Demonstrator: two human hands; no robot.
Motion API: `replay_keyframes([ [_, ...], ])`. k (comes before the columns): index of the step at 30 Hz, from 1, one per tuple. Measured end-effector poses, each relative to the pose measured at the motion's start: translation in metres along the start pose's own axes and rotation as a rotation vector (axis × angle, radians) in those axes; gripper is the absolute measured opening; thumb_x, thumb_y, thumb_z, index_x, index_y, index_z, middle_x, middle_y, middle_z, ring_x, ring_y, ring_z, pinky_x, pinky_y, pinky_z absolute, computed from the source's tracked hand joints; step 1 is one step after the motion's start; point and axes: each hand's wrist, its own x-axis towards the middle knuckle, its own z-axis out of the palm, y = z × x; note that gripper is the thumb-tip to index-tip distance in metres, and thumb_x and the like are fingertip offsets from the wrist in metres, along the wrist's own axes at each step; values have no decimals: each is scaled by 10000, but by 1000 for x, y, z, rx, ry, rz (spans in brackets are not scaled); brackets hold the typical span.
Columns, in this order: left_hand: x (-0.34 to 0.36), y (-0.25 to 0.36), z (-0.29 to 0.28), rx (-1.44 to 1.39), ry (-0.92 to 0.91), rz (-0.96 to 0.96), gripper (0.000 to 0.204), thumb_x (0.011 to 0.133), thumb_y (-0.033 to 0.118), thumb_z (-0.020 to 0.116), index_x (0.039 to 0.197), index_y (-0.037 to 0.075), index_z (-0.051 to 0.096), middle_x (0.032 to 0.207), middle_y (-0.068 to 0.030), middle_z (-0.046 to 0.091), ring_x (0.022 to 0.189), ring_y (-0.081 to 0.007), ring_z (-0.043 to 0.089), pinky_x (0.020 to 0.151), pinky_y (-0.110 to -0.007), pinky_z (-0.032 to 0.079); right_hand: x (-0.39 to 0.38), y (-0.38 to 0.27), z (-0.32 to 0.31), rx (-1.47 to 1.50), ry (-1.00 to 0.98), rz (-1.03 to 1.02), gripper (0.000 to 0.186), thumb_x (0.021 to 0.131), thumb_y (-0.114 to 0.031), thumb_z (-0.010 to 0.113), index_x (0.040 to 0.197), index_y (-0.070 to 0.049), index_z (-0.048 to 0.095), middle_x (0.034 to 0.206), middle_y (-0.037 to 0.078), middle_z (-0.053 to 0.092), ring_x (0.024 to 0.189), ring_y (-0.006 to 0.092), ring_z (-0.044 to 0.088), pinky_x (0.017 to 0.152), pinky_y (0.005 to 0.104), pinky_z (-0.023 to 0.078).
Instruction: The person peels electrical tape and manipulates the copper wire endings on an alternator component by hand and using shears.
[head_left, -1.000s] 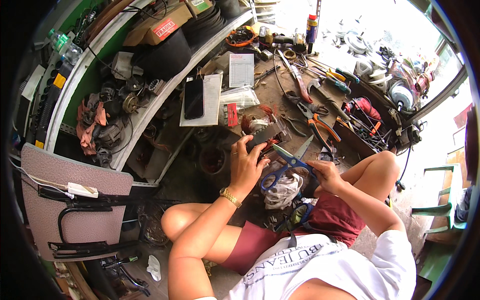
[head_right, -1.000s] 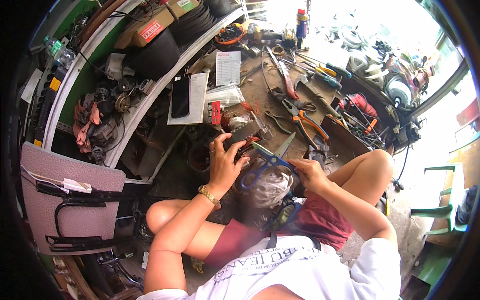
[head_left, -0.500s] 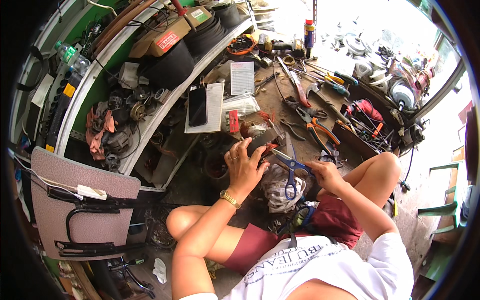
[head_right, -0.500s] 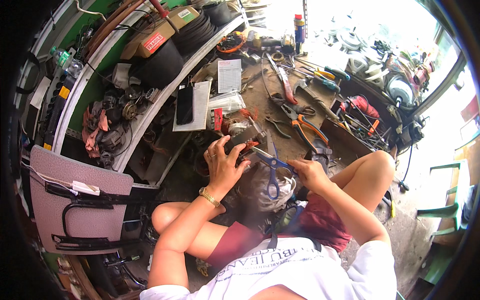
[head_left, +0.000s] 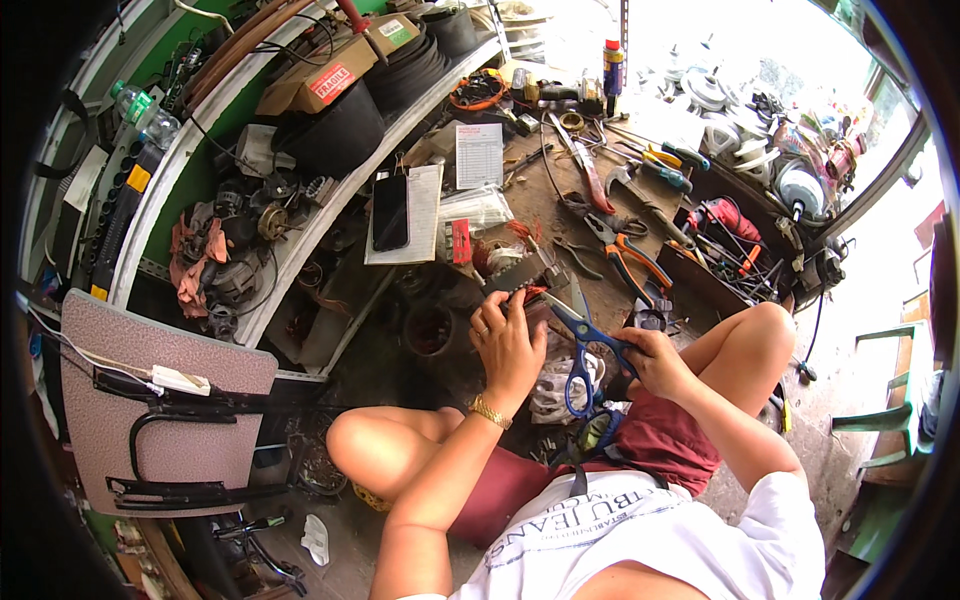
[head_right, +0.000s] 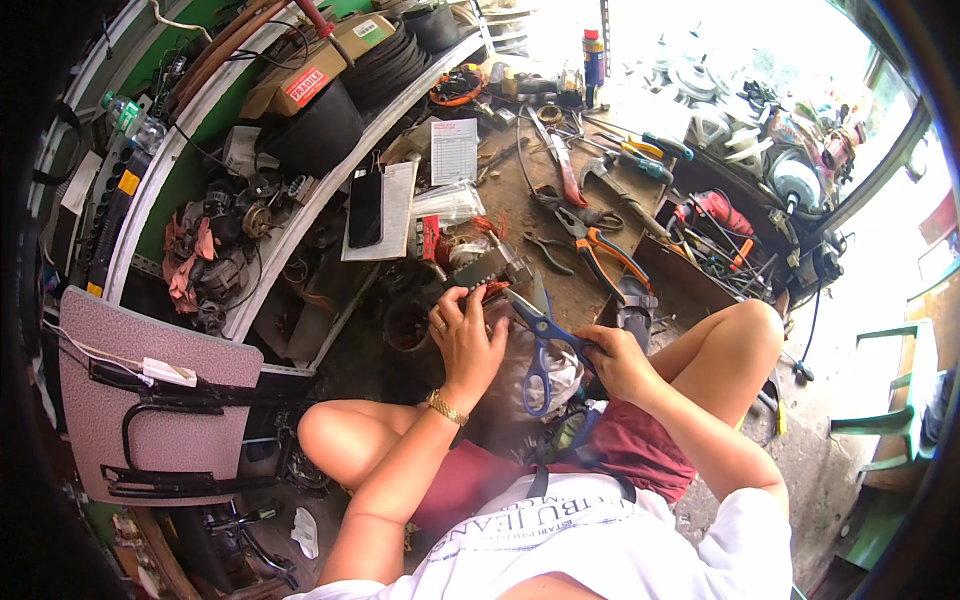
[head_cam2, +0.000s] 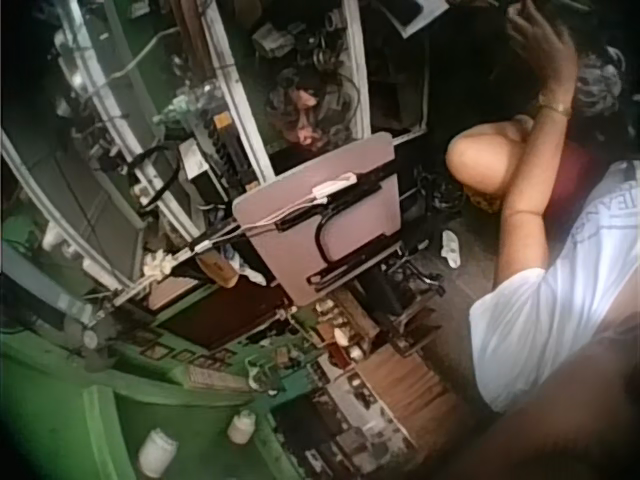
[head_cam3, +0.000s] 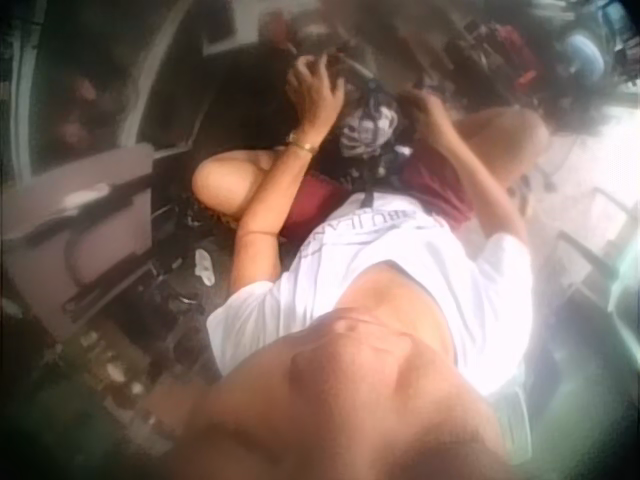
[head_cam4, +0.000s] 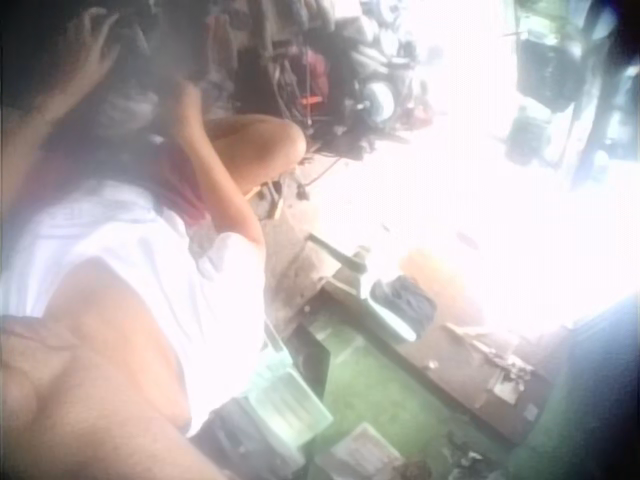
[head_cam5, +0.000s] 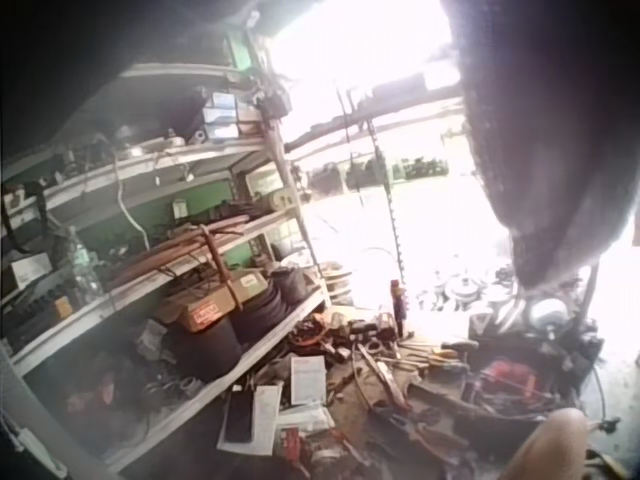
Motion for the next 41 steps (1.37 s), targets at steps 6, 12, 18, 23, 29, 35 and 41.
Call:
replay_keyframes([
  [6, 10, -4, 9, -90, 75, -28, 328, 787, 197, 747, 1073, 101, 618, 1152, -136, 459, 1059, -339, 412, 922, -468, 338, 11, 9, 10, -89, 39, -53, 321, 821, 64, 556, 1125, 12, 644, 913, 203, 684, 828, 251, 679, 767, 344, 511],
  [12, 15, -11, 14, -127, 69, -1, 257, 774, 195, 757, 980, 108, 629, 1055, -115, 450, 1022, -317, 407, 877, -461, 330, 21, 44, 6, 91, -23, -191, 304, 840, 68, 561, 1134, 34, 633, 1027, 185, 697, 936, 241, 669, 851, 332, 506],
  [18, 30, 0, -15, 140, -96, 159, 282, 780, 296, 756, 968, 121, 639, 1033, -80, 469, 1040, -283, 441, 871, -448, 344, 26, 50, -91, 44, 14, -205, 387, 770, 123, 544, 1137, 39, 631, 968, 132, 685, 942, 157, 628, 868, 289, 486],
  [23, 45, 10, -17, 286, -208, 229, 319, 754, 306, 782, 949, 88, 656, 1088, -84, 508, 1080, -277, 477, 878, -429, 391, 63, 40, -93, -195, 343, -187, 327, 810, -5, 560, 1125, 5, 644, 1029, 190, 701, 972, 302, 672, 870, 362, 491],
  [29, 57, -2, -19, 267, -254, 344, 338, 716, 293, 817, 894, 72, 634, 1090, -107, 500, 1078, -293, 471, 886, -421, 399, 93, 29, -64, -810, 645, -206, 385, 847, -178, 642, 1230, -171, 606, 1253, 124, 535, 1164, 340, 487, 944, 459, 431],
  [35, 48, -9, -18, 126, -230, 287, 308, 709, 223, 818, 885, 105, 594, 1069, -109, 446, 1061, -307, 418, 892, -467, 336, 92, -10, 32, -404, 319, -468, 558, 806, -197, 718, 1335, -204, 542, 1365, 156, 453, 1250, 373, 427, 1010, 484, 379],
  [41, 37, -16, -13, 32, -219, 316, 297, 708, 218, 806, 894, 132, 590, 1045, -101, 424, 1026, -302, 409, 879, -489, 312, 105, 9, 69, -330, 322, -510, 687, 793, -282, 747, 1423, -256, 475, 1480, 152, 343, 1300, 390, 386, 1042, 500, 354],
])
